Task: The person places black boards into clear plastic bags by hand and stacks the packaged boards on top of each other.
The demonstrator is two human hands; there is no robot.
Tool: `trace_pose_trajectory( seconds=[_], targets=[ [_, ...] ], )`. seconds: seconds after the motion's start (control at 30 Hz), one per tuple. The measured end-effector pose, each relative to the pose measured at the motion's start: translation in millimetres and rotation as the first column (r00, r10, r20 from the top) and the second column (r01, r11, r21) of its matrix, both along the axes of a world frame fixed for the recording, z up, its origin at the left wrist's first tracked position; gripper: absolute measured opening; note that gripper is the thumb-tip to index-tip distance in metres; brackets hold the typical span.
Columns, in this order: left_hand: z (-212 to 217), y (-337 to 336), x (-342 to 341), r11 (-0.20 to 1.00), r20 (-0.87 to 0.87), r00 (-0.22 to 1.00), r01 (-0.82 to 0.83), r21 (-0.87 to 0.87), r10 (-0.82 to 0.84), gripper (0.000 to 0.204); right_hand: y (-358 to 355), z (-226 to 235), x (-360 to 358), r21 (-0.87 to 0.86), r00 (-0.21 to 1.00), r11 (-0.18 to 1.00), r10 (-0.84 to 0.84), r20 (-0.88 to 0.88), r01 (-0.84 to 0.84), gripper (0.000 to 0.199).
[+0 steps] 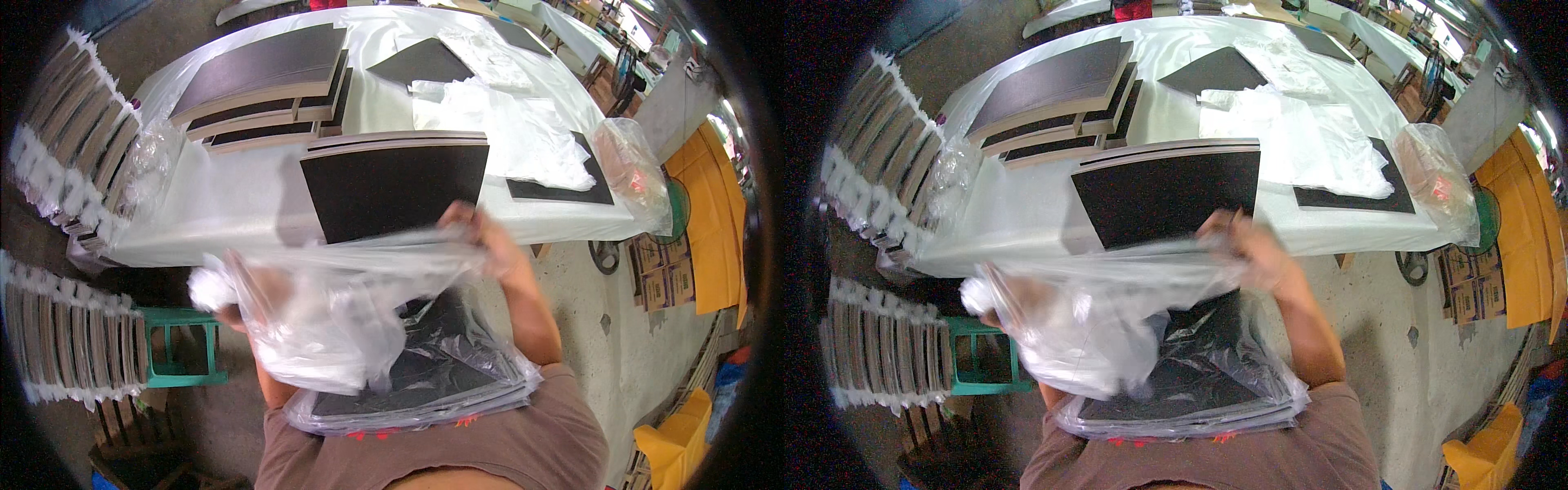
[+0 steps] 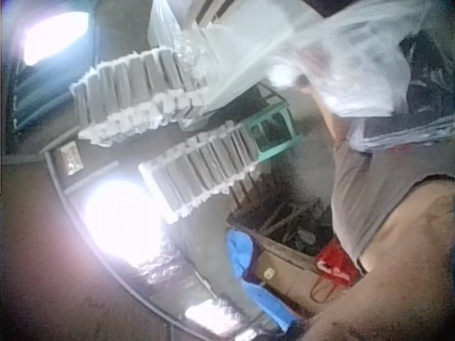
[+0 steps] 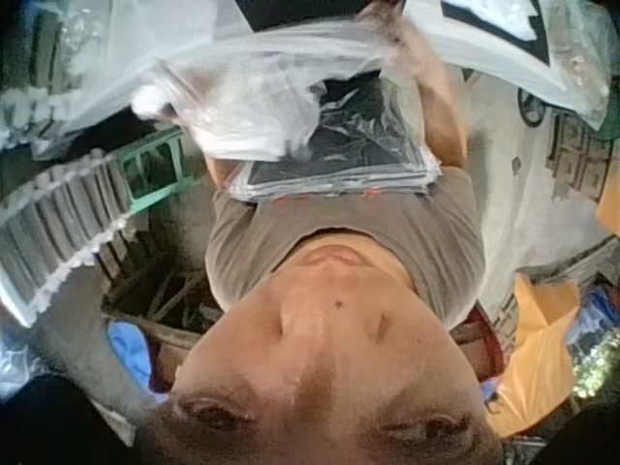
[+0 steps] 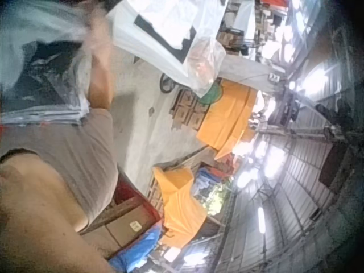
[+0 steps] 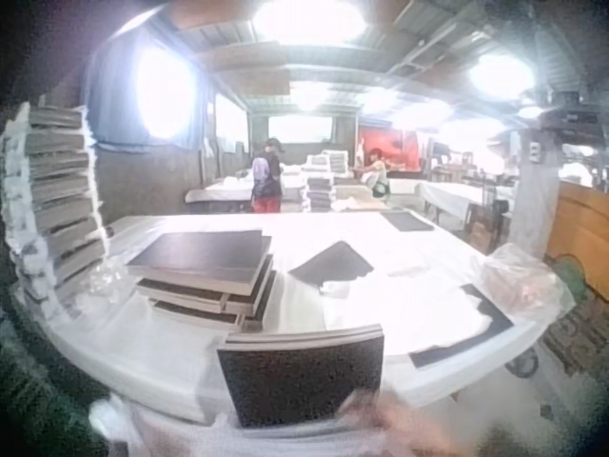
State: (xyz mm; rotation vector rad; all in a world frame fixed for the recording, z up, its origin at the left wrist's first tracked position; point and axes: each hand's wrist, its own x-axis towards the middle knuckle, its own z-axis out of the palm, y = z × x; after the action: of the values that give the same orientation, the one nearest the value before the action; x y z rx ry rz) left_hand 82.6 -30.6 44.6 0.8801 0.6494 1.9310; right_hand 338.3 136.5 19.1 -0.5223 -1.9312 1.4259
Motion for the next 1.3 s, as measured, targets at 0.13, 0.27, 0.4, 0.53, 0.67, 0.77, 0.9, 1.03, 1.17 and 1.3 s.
trace_pose_trajectory(
  seconds=[0.13,0.27,0.4,0.53,0.67,0.77,0.9,1.03,1.17,1.3],
  targets=[
    [-4,15,8,1.000,-0.030,1.000,0.003,-0.017,-0.003,0.045,-26,-4,0,-0.294,0.722,0.659,0.641,-0.260,-0.692,0.060],
    [-6,23,13,0.997,-0.028,0.997,0.074,-0.012,-0.075,0.046,-10,14,38,-0.330,0.777,0.752,0.362,-0.515,-0.570,0.050],
    [-10,15,-1,0.996,-0.016,0.996,0.087,0.014,-0.086,0.046,1,3,35,-0.279,0.810,0.762,0.530,-0.250,-0.584,0.041],
    [-13,18,-5,0.989,0.000,0.990,0.142,0.027,-0.142,0.047,-54,-22,-16,-0.115,0.672,0.743,0.652,0.351,-0.660,0.019],
    [-16,15,0,0.990,0.002,0.990,0.139,0.002,-0.139,0.048,-43,-16,-10,-0.238,0.766,0.741,0.643,-0.019,-0.628,0.035],
    [-15,18,5,0.994,0.010,0.994,0.107,-0.025,-0.107,0.049,-22,-3,21,-0.454,0.837,0.765,0.196,-0.510,-0.456,0.043],
    [-23,23,16,0.992,0.006,0.994,0.113,-0.061,-0.113,0.050,-17,5,13,-0.381,0.728,0.720,0.250,-0.639,-0.581,0.049],
    [-22,14,-1,0.987,0.040,0.987,0.158,-0.010,-0.157,0.052,-32,9,-3,-0.267,0.751,0.719,0.517,-0.411,-0.642,0.056],
    [-21,9,-24,0.979,-0.032,0.978,0.205,0.023,-0.204,0.053,-24,25,7,-0.201,0.913,0.893,0.379,-0.147,-0.403,0.063],
    [-26,28,-34,0.841,-0.821,0.539,-0.344,-0.418,-0.188,0.041,-1,23,28,-0.194,0.982,0.964,-0.166,0.088,0.180,0.058]
  ],
)
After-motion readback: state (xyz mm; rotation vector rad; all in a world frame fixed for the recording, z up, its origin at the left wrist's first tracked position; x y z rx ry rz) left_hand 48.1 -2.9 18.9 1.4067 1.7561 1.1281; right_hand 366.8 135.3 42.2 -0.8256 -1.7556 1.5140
